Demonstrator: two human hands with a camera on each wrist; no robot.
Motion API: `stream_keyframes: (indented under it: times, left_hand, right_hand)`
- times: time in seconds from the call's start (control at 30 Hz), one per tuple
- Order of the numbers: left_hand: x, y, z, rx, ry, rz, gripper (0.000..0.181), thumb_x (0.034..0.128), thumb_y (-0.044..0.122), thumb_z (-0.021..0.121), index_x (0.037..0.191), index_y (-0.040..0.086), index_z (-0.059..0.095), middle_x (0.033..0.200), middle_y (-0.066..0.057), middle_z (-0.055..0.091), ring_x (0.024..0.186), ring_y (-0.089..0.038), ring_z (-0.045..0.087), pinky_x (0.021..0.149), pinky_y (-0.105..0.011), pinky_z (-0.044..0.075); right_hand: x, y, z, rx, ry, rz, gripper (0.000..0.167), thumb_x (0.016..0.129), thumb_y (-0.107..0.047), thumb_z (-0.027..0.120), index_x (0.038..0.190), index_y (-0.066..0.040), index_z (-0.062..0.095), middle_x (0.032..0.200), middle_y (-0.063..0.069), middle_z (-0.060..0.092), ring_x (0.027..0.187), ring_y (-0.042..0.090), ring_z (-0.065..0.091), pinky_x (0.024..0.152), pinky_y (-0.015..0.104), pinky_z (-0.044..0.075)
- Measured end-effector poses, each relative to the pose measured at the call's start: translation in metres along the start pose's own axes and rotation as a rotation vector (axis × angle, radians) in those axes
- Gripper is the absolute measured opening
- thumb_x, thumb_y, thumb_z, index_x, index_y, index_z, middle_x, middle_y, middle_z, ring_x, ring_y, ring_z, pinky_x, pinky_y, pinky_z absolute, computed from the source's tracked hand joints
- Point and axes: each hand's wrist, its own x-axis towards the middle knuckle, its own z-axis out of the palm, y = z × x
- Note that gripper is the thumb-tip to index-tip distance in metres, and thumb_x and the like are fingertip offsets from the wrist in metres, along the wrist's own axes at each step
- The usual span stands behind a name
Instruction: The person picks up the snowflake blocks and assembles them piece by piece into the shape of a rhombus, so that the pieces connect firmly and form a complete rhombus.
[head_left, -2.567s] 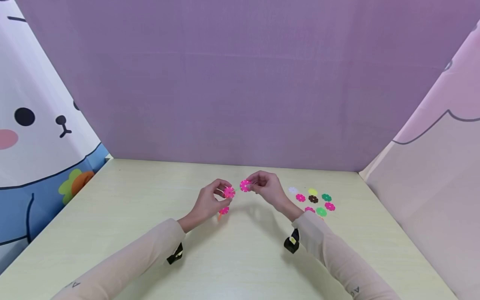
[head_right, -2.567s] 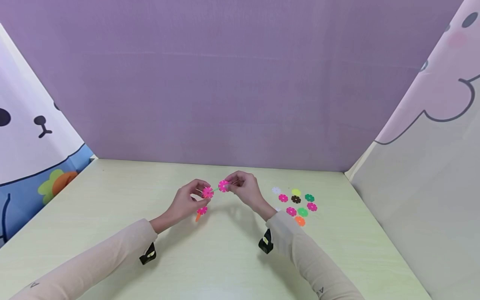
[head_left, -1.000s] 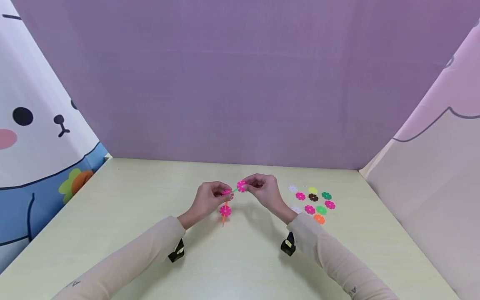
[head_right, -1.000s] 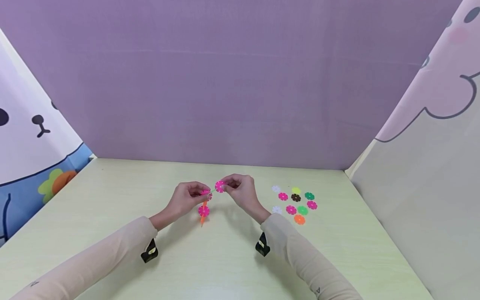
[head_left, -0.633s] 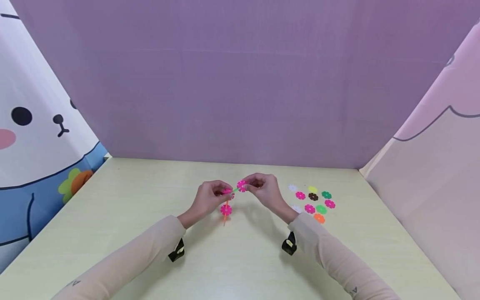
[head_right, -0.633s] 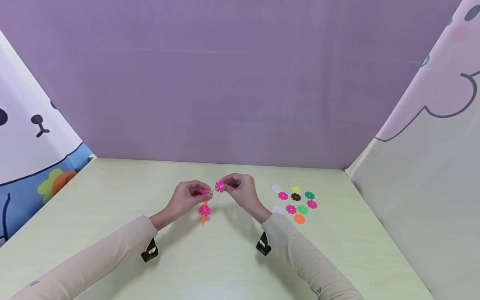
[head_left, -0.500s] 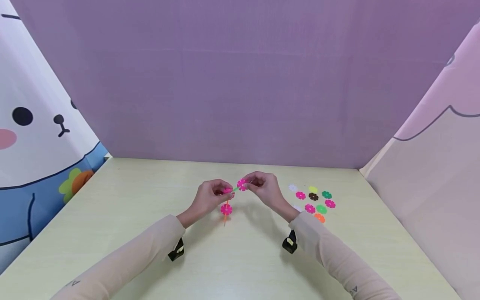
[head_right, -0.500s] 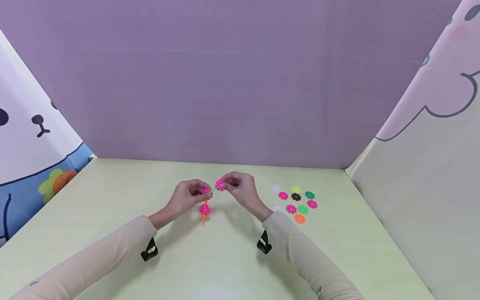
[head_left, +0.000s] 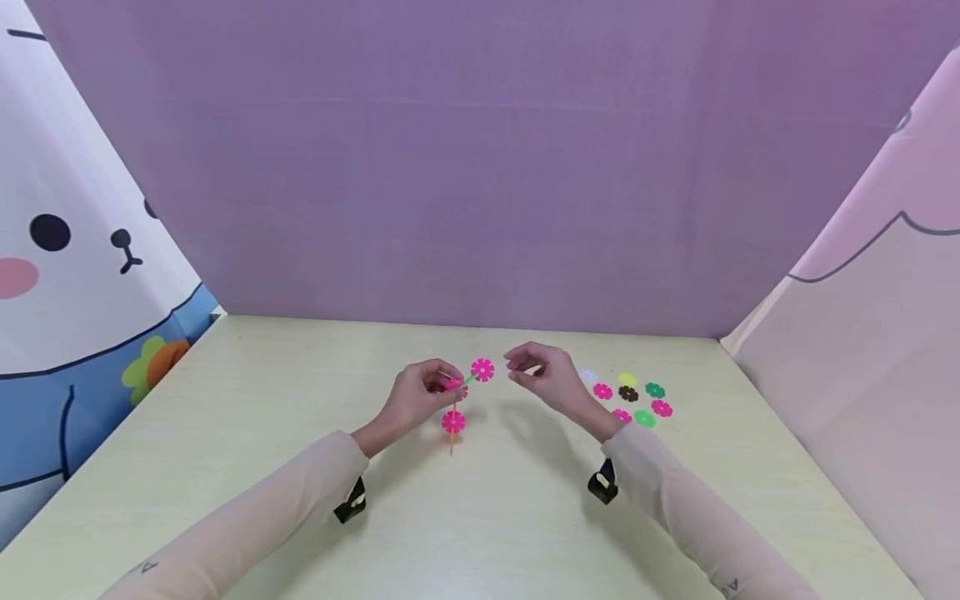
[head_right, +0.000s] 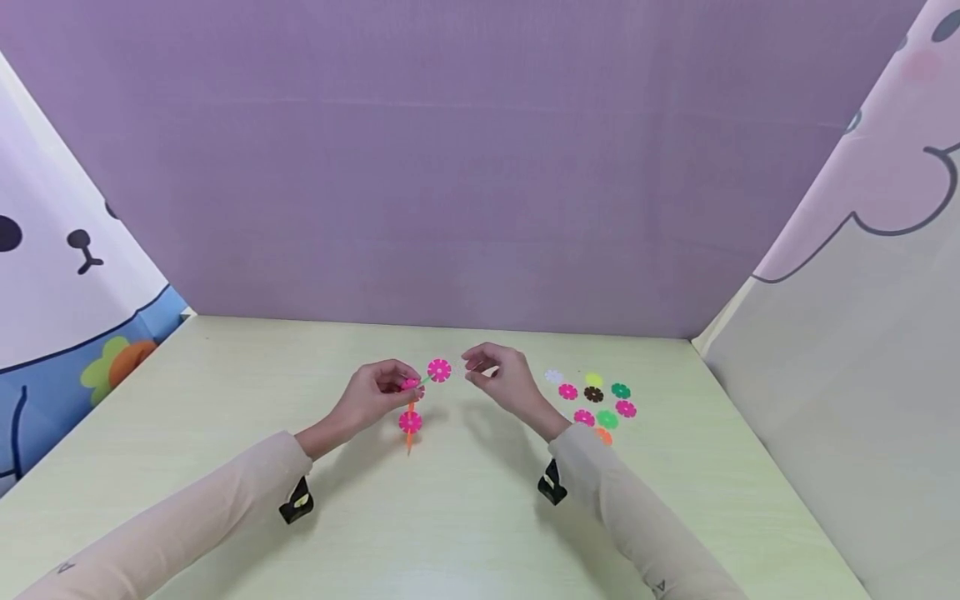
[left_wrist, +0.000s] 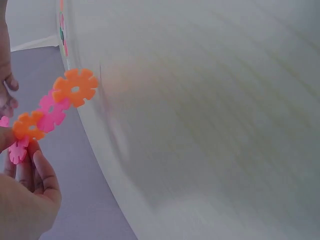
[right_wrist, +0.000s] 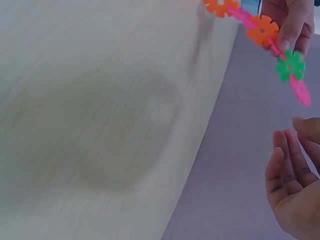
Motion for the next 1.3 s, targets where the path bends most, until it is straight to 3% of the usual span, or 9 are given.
stream_keyframes:
  times: [0.33, 0.5, 0.73, 1.07, 1.3]
  left_hand:
    - [-0.002, -0.001, -0.003, 0.021, 0.012, 0.005, 0.021, 0.0783, 0.006, 0.070, 0.096, -0.003, 0.062, 0.089, -0.020, 0.066, 0.078, -0.025, 0.060, 0.064, -0.017, 0.047]
    - [0.000, -0.002, -0.003, 0.036, 0.022, -0.004, 0.022, 0.0780, 0.006, 0.070, 0.096, -0.004, 0.062, 0.091, -0.020, 0.066, 0.081, -0.026, 0.061, 0.068, -0.019, 0.049]
    - [0.013, -0.029, -0.001, 0.019, 0.033, -0.013, 0.024, 0.0771, 0.010, 0.072, 0.097, 0.001, 0.063, 0.091, -0.015, 0.067, 0.081, -0.020, 0.062, 0.069, -0.023, 0.051]
    - [0.015, -0.033, -0.002, 0.006, 0.038, 0.007, 0.022, 0.0755, 0.015, 0.074, 0.093, 0.007, 0.064, 0.088, -0.008, 0.068, 0.077, -0.015, 0.062, 0.068, -0.023, 0.051]
    - [0.015, -0.034, -0.003, 0.015, 0.044, -0.001, 0.022, 0.0752, 0.015, 0.074, 0.093, 0.007, 0.064, 0.086, -0.006, 0.069, 0.075, -0.013, 0.061, 0.067, -0.022, 0.051]
  right_hand:
    - [-0.023, 0.028, -0.029, -0.116, -0.008, 0.055, 0.021, 0.080, 0.001, 0.066, 0.100, -0.002, 0.063, 0.095, 0.017, 0.065, 0.087, 0.026, 0.063, 0.065, 0.021, 0.049]
    - [-0.036, 0.043, -0.042, -0.184, -0.041, 0.070, 0.021, 0.079, 0.002, 0.066, 0.100, 0.001, 0.063, 0.096, 0.019, 0.065, 0.087, 0.027, 0.063, 0.066, 0.025, 0.051]
    - [-0.050, 0.064, -0.057, -0.242, -0.112, 0.067, 0.022, 0.076, 0.007, 0.064, 0.098, 0.006, 0.062, 0.096, 0.021, 0.065, 0.086, 0.031, 0.064, 0.077, 0.042, 0.052]
    - [-0.061, 0.076, -0.065, -0.315, -0.191, 0.114, 0.021, 0.072, 0.011, 0.065, 0.092, 0.005, 0.063, 0.092, 0.016, 0.064, 0.084, 0.028, 0.060, 0.068, 0.029, 0.053]
    - [-0.062, 0.084, -0.063, -0.375, -0.204, 0.123, 0.022, 0.072, 0.010, 0.066, 0.092, 0.001, 0.064, 0.089, 0.010, 0.064, 0.082, 0.022, 0.060, 0.068, 0.031, 0.053]
